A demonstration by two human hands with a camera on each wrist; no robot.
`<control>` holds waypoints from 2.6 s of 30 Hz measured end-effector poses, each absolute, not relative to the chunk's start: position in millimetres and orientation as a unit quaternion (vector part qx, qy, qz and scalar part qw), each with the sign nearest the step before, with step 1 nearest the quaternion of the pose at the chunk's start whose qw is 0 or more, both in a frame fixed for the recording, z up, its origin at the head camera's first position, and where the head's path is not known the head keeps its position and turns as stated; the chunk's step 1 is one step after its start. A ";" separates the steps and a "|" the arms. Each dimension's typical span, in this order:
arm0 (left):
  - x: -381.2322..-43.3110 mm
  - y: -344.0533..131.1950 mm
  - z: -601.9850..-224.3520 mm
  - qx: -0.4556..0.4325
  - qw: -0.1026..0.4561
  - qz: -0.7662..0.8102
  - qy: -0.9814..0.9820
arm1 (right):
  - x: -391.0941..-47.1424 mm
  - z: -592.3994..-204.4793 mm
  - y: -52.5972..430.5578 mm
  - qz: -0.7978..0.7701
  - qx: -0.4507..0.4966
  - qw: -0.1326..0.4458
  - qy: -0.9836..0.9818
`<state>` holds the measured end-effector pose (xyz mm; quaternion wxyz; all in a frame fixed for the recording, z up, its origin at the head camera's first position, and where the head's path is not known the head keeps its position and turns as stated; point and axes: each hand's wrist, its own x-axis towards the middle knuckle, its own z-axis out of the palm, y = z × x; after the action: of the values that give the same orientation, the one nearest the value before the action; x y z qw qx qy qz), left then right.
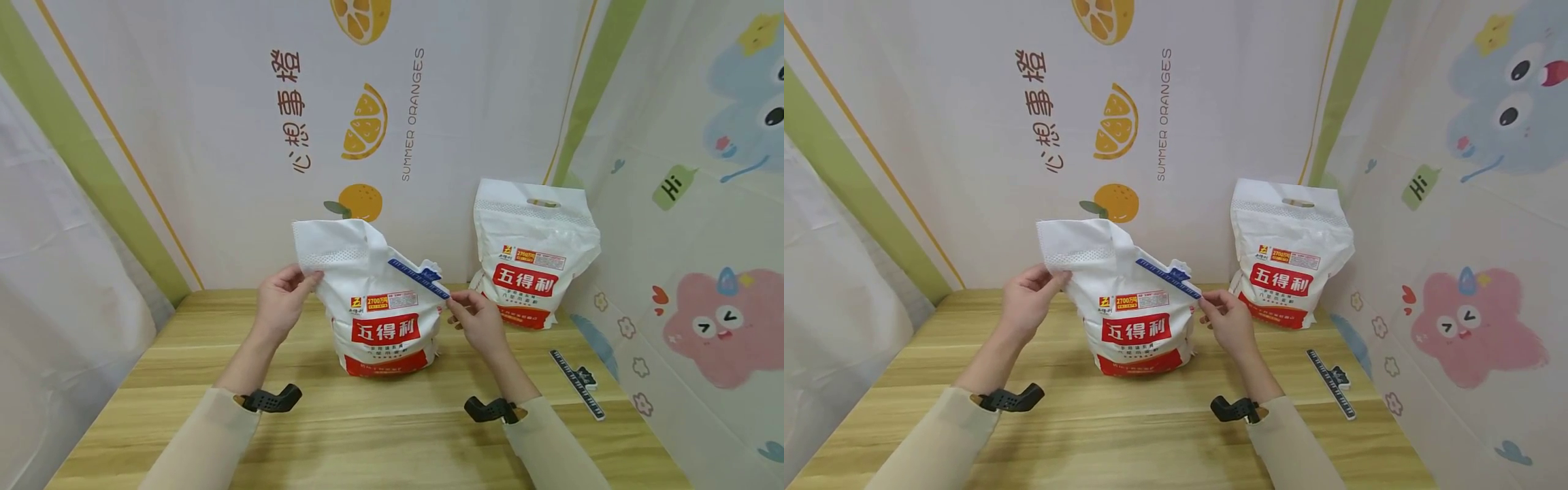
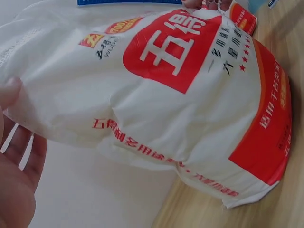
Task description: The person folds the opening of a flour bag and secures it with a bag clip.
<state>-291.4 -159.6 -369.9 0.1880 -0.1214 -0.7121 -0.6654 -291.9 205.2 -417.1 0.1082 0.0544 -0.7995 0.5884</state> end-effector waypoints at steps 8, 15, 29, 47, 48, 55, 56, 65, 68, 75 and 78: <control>-290.3 -156.8 -372.8 -0.093 0.154 -0.656 -0.733 | -292.9 -417.1 203.6 0.584 0.050 0.108 -0.803; -293.3 -151.2 -372.2 -0.069 0.203 -0.639 -0.738 | -291.6 -419.9 203.2 0.579 0.036 0.128 -0.805; -289.5 -161.2 -370.5 -0.141 0.191 -0.650 -0.722 | -293.8 -422.6 208.4 0.572 0.072 0.133 -0.806; -290.9 -162.6 -361.4 -0.133 0.223 -0.665 -0.701 | -294.6 -427.5 209.8 0.573 0.073 0.137 -0.804; -291.1 -163.2 -361.6 -0.136 0.222 -0.665 -0.700 | -295.0 -427.8 209.8 0.573 0.074 0.136 -0.804; -292.2 -161.1 -360.5 -0.123 0.239 -0.678 -0.685 | -293.7 -428.7 207.7 0.563 0.087 0.156 -0.807; -292.2 -160.7 -360.2 -0.122 0.242 -0.679 -0.682 | -293.3 -429.1 207.6 0.562 0.087 0.158 -0.807; -288.6 -162.4 -366.1 -0.133 0.215 -0.689 -0.679 | -294.4 -432.0 206.6 0.585 0.087 0.142 -0.794; -286.0 -159.0 -376.2 -0.143 0.169 -0.700 -0.679 | -295.0 -435.3 203.9 0.596 0.079 0.101 -0.793; -280.6 -137.3 -416.5 -0.149 0.054 -0.683 -0.713 | -292.1 -444.9 190.3 0.604 0.073 -0.029 -0.793; -280.1 -128.3 -431.0 -0.147 0.032 -0.678 -0.720 | -292.4 -449.1 183.2 0.614 0.086 -0.053 -0.783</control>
<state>-280.1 -128.3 -431.0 0.0318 -0.1474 -0.7198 -0.6776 -292.4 183.2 -449.1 -0.0531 0.0861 -0.7825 0.6143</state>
